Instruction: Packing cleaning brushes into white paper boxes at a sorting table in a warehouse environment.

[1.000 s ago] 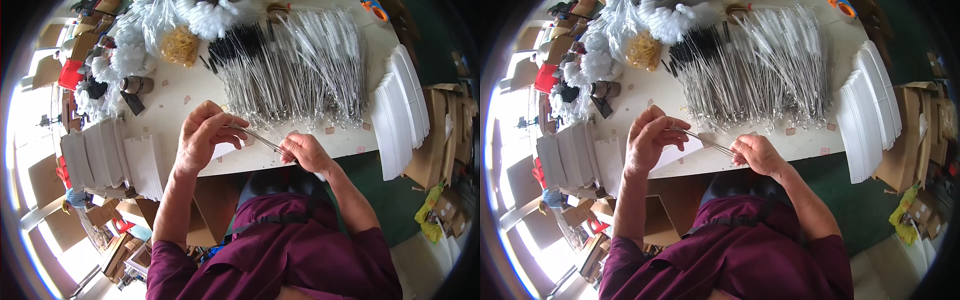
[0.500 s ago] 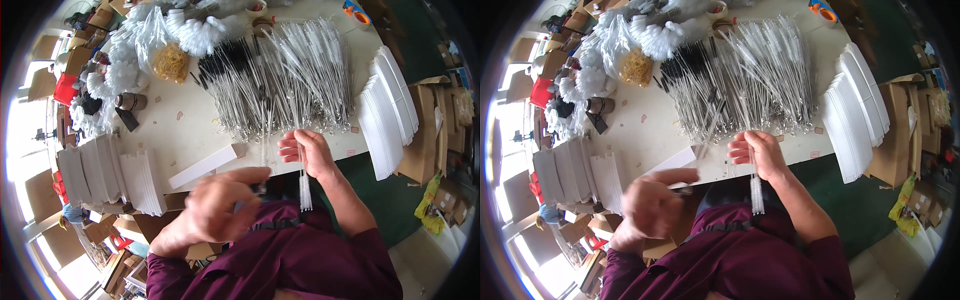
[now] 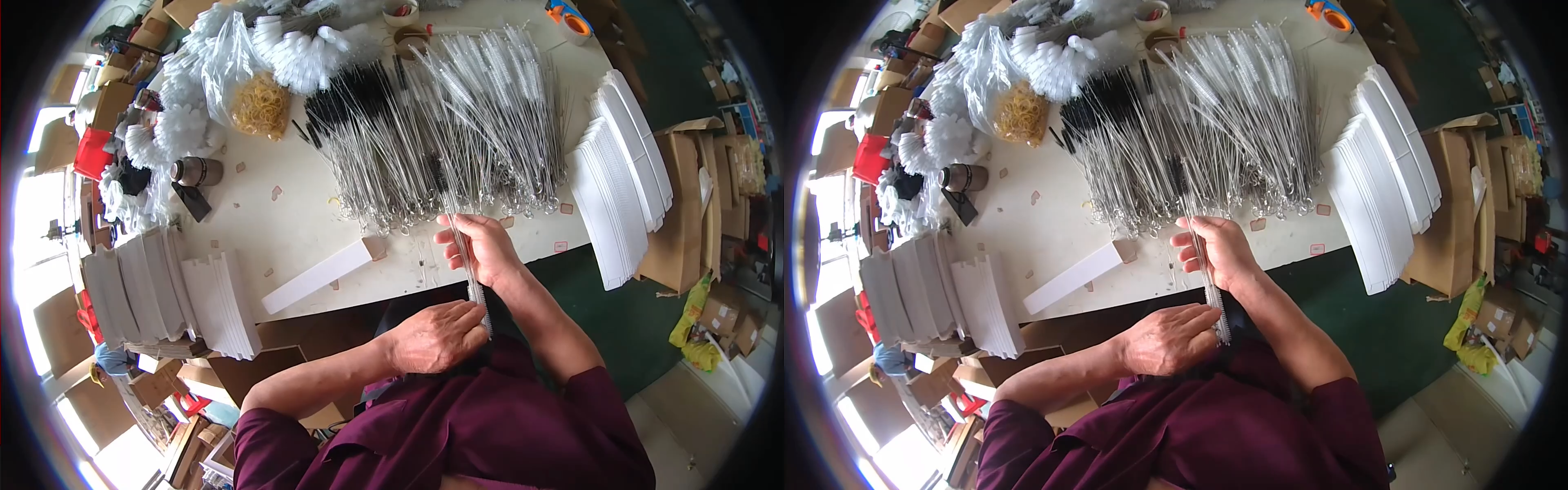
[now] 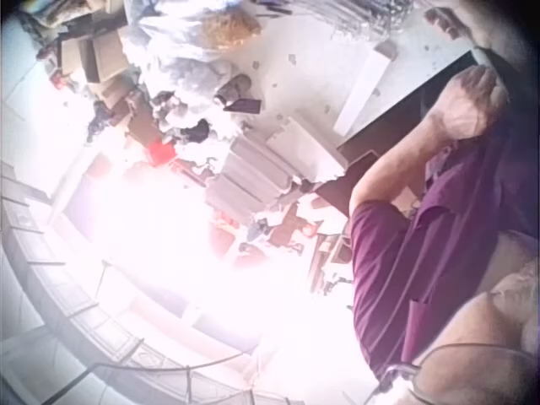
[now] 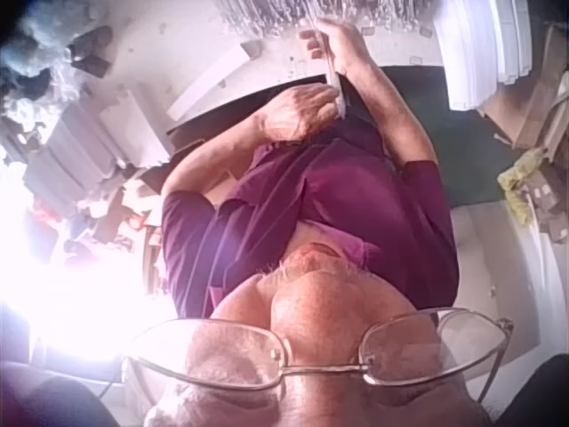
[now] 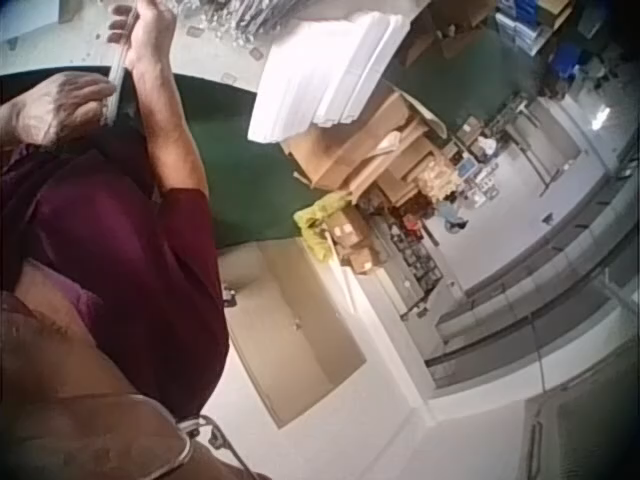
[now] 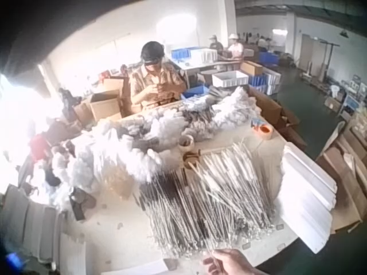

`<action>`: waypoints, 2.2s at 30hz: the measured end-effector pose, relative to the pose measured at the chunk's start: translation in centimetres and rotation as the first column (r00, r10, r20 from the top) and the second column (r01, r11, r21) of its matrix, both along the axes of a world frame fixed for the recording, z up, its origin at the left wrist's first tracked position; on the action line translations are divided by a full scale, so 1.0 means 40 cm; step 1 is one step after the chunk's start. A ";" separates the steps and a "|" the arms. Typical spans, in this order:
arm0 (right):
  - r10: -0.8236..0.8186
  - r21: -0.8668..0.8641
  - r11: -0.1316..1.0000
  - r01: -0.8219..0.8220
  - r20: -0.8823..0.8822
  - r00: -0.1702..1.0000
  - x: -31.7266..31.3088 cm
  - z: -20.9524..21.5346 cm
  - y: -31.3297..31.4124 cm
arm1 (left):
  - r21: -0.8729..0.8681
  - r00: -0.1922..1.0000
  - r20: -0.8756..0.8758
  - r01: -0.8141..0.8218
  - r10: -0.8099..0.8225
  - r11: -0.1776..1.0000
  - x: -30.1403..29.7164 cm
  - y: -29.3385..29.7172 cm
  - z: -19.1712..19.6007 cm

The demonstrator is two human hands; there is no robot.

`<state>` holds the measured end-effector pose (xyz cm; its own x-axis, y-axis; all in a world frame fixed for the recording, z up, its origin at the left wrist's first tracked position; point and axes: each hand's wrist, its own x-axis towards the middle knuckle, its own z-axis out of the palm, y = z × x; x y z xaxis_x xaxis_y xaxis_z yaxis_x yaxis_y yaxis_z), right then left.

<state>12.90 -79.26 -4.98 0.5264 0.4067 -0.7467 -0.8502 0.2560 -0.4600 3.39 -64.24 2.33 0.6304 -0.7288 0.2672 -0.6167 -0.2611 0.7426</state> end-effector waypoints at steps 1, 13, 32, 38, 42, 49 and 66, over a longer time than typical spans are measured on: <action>0.000 -0.001 1.000 0.000 0.000 1.000 -0.002 -0.008 -0.001 | -0.001 1.000 0.000 0.000 0.000 1.000 -0.001 -0.004 -0.005; 0.242 -0.292 0.948 -0.122 0.421 0.874 -0.024 -0.028 -0.007 | -0.096 0.980 -0.044 -0.196 0.193 0.976 -0.025 -0.008 -0.039; 0.596 -0.682 0.698 0.221 0.723 0.348 -0.076 -0.019 -0.052 | 0.823 0.675 0.128 -0.481 0.727 0.302 -0.221 0.530 -0.325; 0.630 -0.732 0.673 0.106 0.643 0.436 -0.095 -0.022 -0.066 | 0.728 0.661 0.031 -0.529 0.750 0.436 -0.214 0.553 -0.293; 0.636 -0.723 0.689 0.046 0.634 0.440 -0.113 -0.024 -0.069 | 0.636 0.544 -0.002 -0.647 0.839 0.421 -0.187 0.528 -0.240; 0.701 -0.695 0.704 -0.148 0.644 0.307 -0.097 0.015 -0.075 | 0.527 0.671 0.021 -0.637 0.741 0.563 -0.145 0.478 -0.155; 0.831 -0.794 0.553 -0.252 0.549 0.091 -0.011 0.036 -0.190 | 0.394 0.788 0.040 -0.578 0.615 0.715 -0.107 0.450 -0.107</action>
